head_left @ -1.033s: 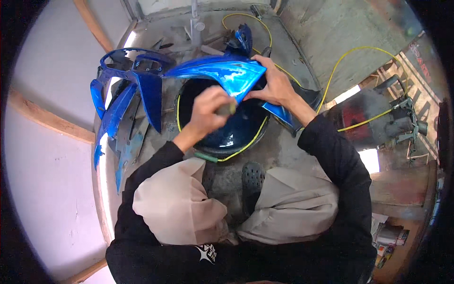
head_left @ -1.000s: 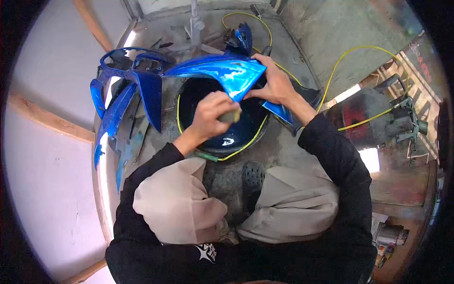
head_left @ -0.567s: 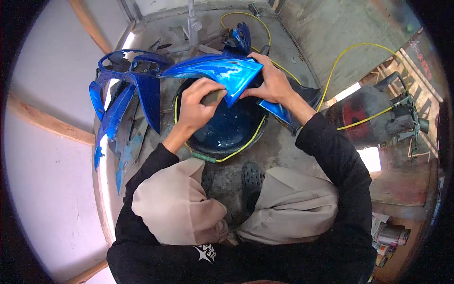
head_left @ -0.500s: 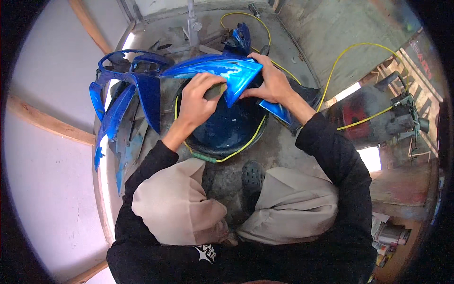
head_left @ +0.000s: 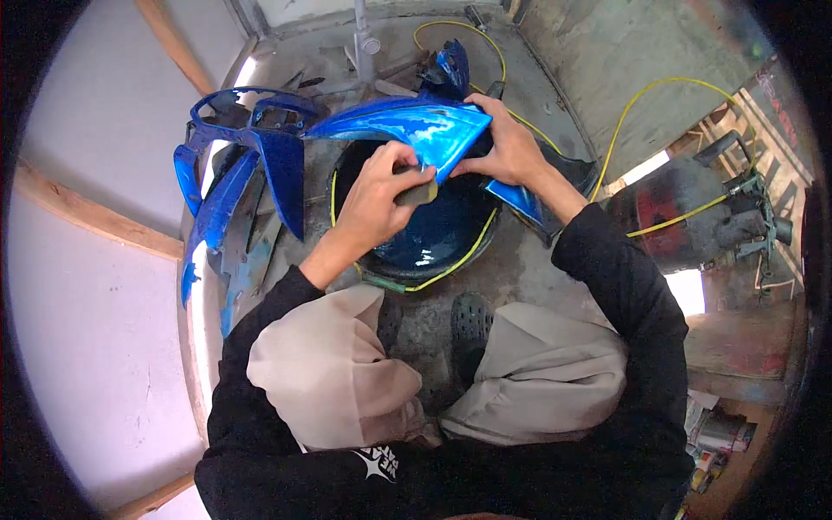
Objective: The person wet sands a blue motorcycle fairing piece, repeatedly dipping sandpaper into a bucket of water and rubbing the surface.
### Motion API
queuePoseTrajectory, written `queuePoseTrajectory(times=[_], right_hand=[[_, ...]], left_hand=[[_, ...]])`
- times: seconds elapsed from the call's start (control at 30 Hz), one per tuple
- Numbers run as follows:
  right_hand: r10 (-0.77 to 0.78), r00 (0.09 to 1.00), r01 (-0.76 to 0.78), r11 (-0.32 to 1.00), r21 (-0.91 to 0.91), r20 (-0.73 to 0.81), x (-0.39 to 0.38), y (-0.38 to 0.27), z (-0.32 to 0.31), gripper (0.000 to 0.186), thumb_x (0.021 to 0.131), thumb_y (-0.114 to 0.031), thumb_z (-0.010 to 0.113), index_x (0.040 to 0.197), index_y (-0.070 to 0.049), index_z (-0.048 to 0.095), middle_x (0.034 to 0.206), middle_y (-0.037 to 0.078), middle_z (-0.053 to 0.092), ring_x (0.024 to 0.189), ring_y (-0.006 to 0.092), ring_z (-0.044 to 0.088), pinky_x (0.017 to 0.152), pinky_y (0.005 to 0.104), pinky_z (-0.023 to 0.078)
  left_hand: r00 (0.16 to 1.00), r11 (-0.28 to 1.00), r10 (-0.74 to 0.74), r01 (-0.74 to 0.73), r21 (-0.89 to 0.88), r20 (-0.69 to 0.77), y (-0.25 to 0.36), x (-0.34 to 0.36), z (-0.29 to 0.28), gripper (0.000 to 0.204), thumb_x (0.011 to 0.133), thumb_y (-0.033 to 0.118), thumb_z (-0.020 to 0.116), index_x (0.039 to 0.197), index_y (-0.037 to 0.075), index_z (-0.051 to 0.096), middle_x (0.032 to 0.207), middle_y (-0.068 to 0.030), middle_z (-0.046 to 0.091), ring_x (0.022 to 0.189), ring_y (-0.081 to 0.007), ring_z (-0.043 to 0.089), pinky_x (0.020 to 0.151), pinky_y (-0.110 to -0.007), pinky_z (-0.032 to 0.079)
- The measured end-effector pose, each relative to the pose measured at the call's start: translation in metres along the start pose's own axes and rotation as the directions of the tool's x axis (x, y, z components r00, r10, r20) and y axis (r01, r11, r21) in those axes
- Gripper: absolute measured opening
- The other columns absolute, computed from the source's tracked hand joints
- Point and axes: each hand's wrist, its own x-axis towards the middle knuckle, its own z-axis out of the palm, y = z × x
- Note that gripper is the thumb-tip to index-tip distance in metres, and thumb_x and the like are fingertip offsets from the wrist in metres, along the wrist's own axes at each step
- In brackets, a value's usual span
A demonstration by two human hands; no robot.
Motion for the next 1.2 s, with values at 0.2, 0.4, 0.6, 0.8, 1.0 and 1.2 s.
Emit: queuePoseTrajectory(times=[0.2, 0.4, 0.6, 0.8, 1.0, 1.2], right_hand=[[-0.037, 0.998, 0.035, 0.998, -0.059, -0.041, -0.002, 0.001, 0.003, 0.132, 0.059, -0.067, 0.103, 0.165, -0.015, 0.044, 0.154, 0.02, 0.059, 0.137, 0.0451, 0.065, 0.114, 0.0522, 0.055], [-0.044, 0.999, 0.043, 0.999, -0.021, -0.024, 0.0, 0.005, 0.004, 0.13, 0.061, -0.066, 0.103, 0.165, -0.014, 0.044, 0.153, 0.021, 0.059, 0.136, 0.0459, 0.066, 0.113, 0.052, 0.055], [-0.047, 0.998, 0.046, 0.998, -0.035, -0.034, 0.0, 0.003, 0.002, 0.129, 0.061, -0.065, 0.103, 0.164, -0.013, 0.046, 0.153, 0.022, 0.06, 0.136, 0.0456, 0.065, 0.112, 0.0516, 0.055], [-0.035, 0.999, 0.033, 0.999, -0.042, -0.031, -0.002, 0.0, 0.002, 0.132, 0.058, -0.065, 0.104, 0.164, -0.013, 0.046, 0.153, 0.021, 0.06, 0.137, 0.0445, 0.065, 0.113, 0.0518, 0.055], [-0.089, 0.994, 0.087, 0.996, -0.03, -0.065, 0.001, 0.002, 0.003, 0.131, 0.058, -0.065, 0.104, 0.164, -0.013, 0.046, 0.152, 0.021, 0.061, 0.137, 0.0446, 0.066, 0.113, 0.0514, 0.055], [-0.052, 0.998, 0.052, 0.999, 0.006, -0.036, 0.0, 0.004, 0.002, 0.13, 0.059, -0.065, 0.104, 0.164, -0.014, 0.046, 0.153, 0.019, 0.061, 0.136, 0.0444, 0.066, 0.113, 0.0513, 0.055]], left_hand=[[1.0, 0.999, 0.024, -0.024, 0.025, 0.002, -0.003, -0.004, 0.003, 0.045, 0.076, -0.005, 0.081, 0.12, 0.005, 0.084, 0.117, -0.0129, 0.067, 0.114, -0.0348, 0.066, 0.103, -0.044, 0.052], [0.993, 0.992, 0.115, -0.113, 0.053, -0.035, -0.021, 0.041, 0.02, 0.041, 0.074, -0.004, 0.08, 0.114, 0.003, 0.082, 0.116, -0.0105, 0.069, 0.115, -0.0338, 0.066, 0.103, -0.045, 0.051], [0.988, 0.996, 0.09, -0.085, 0.042, -0.13, -0.021, 0.04, 0.028, 0.038, 0.077, -0.003, 0.081, 0.115, 0.004, 0.082, 0.115, -0.01, 0.069, 0.112, -0.0336, 0.066, 0.1, -0.045, 0.05], [0.994, 0.998, 0.057, -0.058, -0.009, -0.094, -0.003, -0.017, 0.014, 0.046, 0.073, -0.006, 0.078, 0.117, 0.006, 0.083, 0.114, -0.0095, 0.071, 0.112, -0.0339, 0.067, 0.098, -0.046, 0.05], [0.989, 0.992, 0.121, -0.118, 0.044, -0.086, -0.025, 0.026, 0.023, 0.043, 0.075, -0.003, 0.081, 0.118, 0.007, 0.083, 0.116, -0.0085, 0.072, 0.114, -0.0332, 0.067, 0.099, -0.045, 0.049], [0.984, 0.995, 0.073, -0.061, 0.075, -0.165, -0.024, 0.037, 0.034, 0.029, 0.084, 0.008, 0.084, 0.113, 0.006, 0.083, 0.118, -0.0081, 0.072, 0.118, -0.0323, 0.066, 0.1, -0.045, 0.049]])
